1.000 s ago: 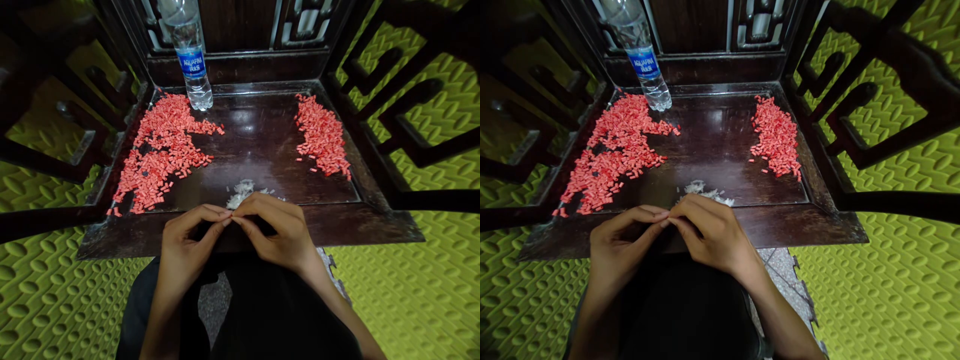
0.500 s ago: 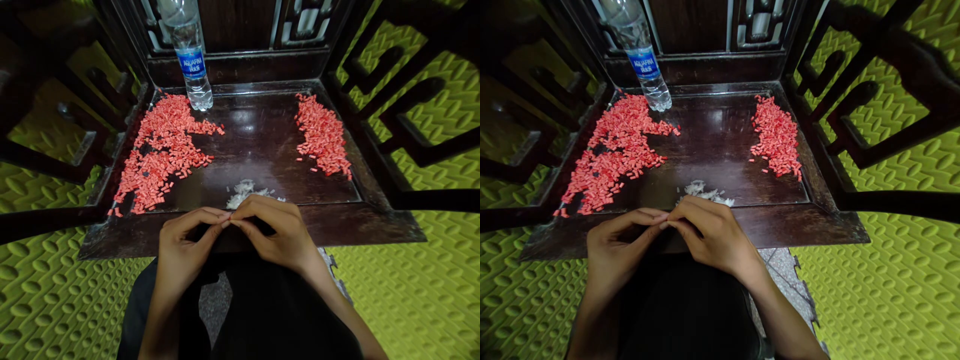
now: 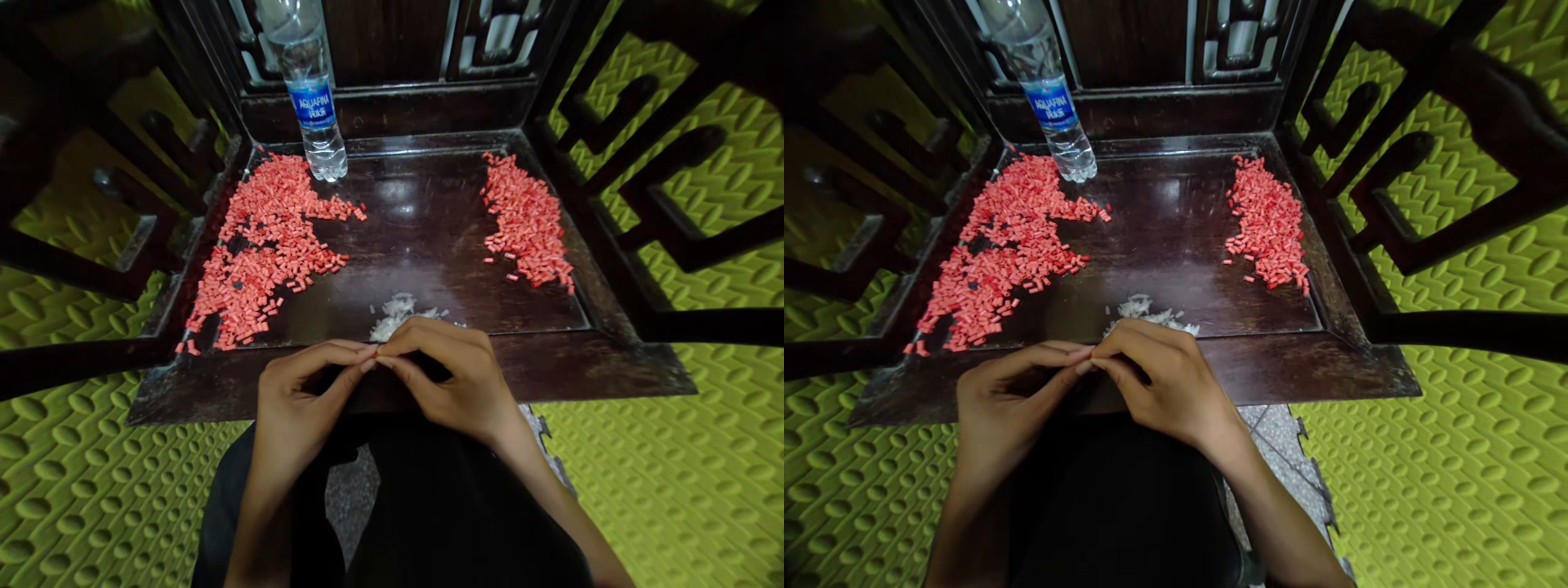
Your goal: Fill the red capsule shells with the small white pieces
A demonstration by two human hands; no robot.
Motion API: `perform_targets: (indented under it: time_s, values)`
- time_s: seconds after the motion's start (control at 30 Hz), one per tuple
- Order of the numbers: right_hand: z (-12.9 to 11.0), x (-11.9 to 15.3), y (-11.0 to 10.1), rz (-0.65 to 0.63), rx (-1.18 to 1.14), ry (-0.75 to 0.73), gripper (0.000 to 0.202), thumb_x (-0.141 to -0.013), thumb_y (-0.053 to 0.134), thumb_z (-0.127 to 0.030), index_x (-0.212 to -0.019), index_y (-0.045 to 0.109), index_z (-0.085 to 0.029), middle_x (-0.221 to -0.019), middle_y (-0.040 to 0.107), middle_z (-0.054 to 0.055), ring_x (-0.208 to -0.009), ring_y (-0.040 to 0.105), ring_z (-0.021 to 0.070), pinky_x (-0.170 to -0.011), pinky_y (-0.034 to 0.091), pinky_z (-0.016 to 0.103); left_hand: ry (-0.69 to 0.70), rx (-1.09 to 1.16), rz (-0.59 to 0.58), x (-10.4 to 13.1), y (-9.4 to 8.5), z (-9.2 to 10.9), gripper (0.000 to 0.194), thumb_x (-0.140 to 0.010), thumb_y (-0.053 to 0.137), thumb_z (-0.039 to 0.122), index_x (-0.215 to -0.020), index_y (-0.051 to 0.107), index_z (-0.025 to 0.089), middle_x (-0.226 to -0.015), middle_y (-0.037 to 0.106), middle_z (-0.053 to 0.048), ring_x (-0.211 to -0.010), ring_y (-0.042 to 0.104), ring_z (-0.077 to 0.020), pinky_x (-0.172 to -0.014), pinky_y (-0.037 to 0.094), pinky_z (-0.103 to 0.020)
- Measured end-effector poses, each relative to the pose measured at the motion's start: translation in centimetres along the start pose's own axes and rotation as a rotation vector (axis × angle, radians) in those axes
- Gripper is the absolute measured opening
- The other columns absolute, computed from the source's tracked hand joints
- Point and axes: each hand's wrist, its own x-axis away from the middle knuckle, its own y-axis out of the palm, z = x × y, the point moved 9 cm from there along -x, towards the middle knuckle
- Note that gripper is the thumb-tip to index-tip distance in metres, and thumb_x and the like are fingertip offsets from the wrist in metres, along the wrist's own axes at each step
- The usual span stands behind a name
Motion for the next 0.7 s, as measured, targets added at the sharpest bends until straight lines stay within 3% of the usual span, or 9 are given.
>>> perform_targets:
  time_s: [0.4, 0.7]
  values:
    - [-0.28, -0.27, -0.42, 0.056, 0.051, -0.01, 0.009, -0.102, 0.071, -0.01, -0.101, 0.076, -0.017, -0.092, 0.079, 0.005, -0.084, 0.075, 0.0155, -0.077, 0.06, 0.028, -0.04, 0.029, 0.052, -0.02, -0.2, -0.46, 0.015, -0.089, 0.084, 0.015, -0.094, 0.087, 0.029, -0.096, 0.087, 0.002, -0.088, 0.084, -0.0142, -0.087, 0.067, -0.022]
    - [-0.33, -0.3, -0.39, 0.052, 0.058, -0.017, 0.012, -0.103, 0.069, -0.01, -0.1, 0.076, -0.019, -0.091, 0.079, 0.005, -0.084, 0.075, 0.0162, -0.076, 0.06, 0.029, -0.078, 0.009, 0.044, -0.05, -0.18, -0.66, 0.004, -0.089, 0.084, 0.022, -0.09, 0.086, 0.024, -0.094, 0.087, -0.003, -0.087, 0.084, -0.0196, -0.087, 0.069, -0.031]
